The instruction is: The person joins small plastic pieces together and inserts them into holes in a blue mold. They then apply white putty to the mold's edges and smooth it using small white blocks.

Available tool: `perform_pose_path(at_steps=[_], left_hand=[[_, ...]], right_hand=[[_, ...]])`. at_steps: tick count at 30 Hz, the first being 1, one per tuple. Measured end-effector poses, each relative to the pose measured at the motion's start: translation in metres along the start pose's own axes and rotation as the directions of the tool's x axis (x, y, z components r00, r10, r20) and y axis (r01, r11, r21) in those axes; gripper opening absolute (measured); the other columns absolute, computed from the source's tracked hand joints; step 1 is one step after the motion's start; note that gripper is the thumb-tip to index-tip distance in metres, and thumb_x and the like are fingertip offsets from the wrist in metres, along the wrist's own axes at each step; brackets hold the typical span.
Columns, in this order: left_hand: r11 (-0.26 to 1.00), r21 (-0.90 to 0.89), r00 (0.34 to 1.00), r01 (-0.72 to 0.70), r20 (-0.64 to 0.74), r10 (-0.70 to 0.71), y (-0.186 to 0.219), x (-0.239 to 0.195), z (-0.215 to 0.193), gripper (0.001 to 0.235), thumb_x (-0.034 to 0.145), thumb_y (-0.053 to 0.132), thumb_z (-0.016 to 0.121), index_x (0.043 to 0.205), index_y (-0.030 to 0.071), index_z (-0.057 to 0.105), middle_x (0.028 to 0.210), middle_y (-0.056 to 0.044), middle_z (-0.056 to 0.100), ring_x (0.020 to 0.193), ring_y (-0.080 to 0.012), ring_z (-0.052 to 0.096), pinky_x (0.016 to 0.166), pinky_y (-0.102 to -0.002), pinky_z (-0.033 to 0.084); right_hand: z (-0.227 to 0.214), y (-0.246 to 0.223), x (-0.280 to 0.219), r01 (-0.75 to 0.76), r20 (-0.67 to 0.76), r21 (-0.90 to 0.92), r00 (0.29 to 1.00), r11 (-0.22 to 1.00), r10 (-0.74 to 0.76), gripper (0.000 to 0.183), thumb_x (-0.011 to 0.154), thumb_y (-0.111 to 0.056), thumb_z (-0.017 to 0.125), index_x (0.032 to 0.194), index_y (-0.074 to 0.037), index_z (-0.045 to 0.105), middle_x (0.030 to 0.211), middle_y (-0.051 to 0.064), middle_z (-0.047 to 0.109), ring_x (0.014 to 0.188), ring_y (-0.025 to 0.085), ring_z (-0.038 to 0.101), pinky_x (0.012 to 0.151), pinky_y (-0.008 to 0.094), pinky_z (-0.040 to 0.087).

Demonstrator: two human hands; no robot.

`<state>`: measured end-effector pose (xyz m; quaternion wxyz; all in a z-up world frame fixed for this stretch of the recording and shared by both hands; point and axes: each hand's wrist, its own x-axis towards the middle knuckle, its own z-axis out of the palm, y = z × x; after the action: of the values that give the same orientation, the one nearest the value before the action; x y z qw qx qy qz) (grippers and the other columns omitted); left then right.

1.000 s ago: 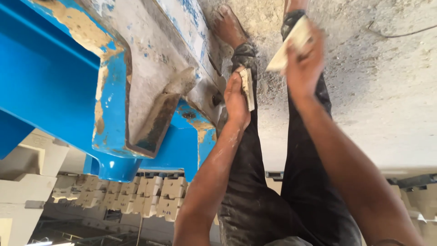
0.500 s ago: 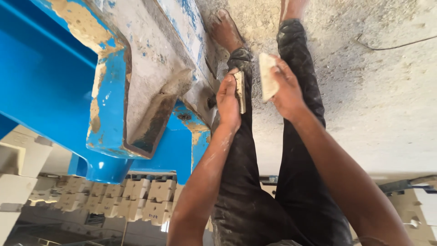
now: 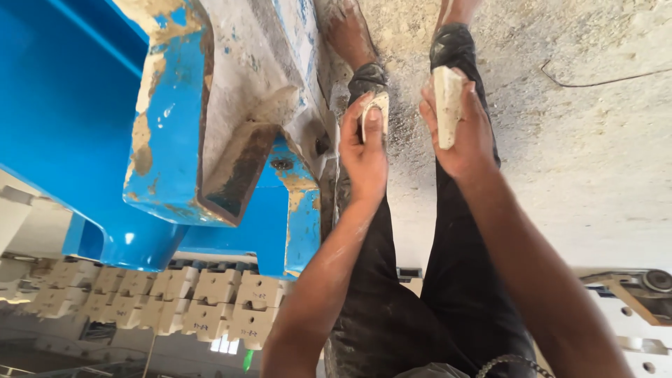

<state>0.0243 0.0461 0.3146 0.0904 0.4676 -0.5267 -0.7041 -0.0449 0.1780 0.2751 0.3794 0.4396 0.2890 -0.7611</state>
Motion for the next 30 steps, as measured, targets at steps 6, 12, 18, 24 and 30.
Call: perform_pose_path(at_steps=[6,12,18,24,30], left_hand=[[0.923,0.379,0.997,-0.065,-0.009,0.074,-0.015,-0.027,0.011,0.029,0.112,0.021,0.059,0.134,0.003,0.065,0.125,-0.011,0.063,0.117,-0.0188,0.061,0.107,-0.029,0.048],[0.987,-0.098,0.992,0.127,0.016,-0.126,-0.025,-0.017,-0.029,0.039,0.106,0.017,0.067,0.14,0.001,0.056,0.124,-0.007,0.063,0.111,-0.013,0.059,0.1,-0.028,0.049],[0.959,-0.256,0.99,0.12,0.105,-0.096,0.028,0.004,-0.045,0.051,0.098,0.002,0.074,0.142,0.0,0.049,0.121,-0.006,0.063,0.11,-0.0111,0.062,0.098,-0.027,0.053],[0.987,-0.161,0.999,0.027,-0.021,-0.031,0.069,0.01,-0.027,0.049,0.101,0.003,0.073,0.143,-0.007,0.051,0.122,-0.008,0.067,0.108,-0.011,0.065,0.096,-0.025,0.055],[0.994,-0.036,0.99,-0.108,-0.099,0.104,0.103,0.009,-0.015,0.055,0.108,0.008,0.071,0.155,-0.003,0.046,0.12,-0.005,0.063,0.1,-0.0063,0.059,0.092,-0.021,0.052]], right_hand=[[0.018,0.043,-0.028,0.258,0.036,-0.335,0.965,0.906,-0.262,0.041,0.114,-0.033,0.042,0.146,-0.009,0.051,0.137,0.009,0.062,0.126,0.02,0.061,0.109,0.033,0.053],[-0.01,0.032,-0.031,-0.057,0.026,-0.128,0.998,0.99,0.061,0.033,0.109,-0.019,0.05,0.142,-0.021,0.046,0.135,0.006,0.06,0.119,0.022,0.064,0.089,0.035,0.053],[-0.008,0.02,-0.036,0.34,0.348,-0.62,0.927,0.707,-0.14,0.053,0.107,-0.013,0.057,0.154,-0.03,0.041,0.148,0.001,0.055,0.122,0.017,0.06,0.102,0.033,0.053],[-0.013,0.021,-0.029,0.124,0.182,-0.141,0.979,0.982,-0.097,0.044,0.114,-0.016,0.055,0.156,-0.018,0.046,0.143,0.003,0.063,0.122,0.018,0.064,0.101,0.036,0.054],[-0.011,0.015,-0.032,0.13,-0.031,-0.236,0.989,0.963,-0.141,0.038,0.11,-0.033,0.056,0.142,-0.013,0.058,0.122,0.005,0.071,0.095,0.018,0.07,0.069,0.03,0.058]])
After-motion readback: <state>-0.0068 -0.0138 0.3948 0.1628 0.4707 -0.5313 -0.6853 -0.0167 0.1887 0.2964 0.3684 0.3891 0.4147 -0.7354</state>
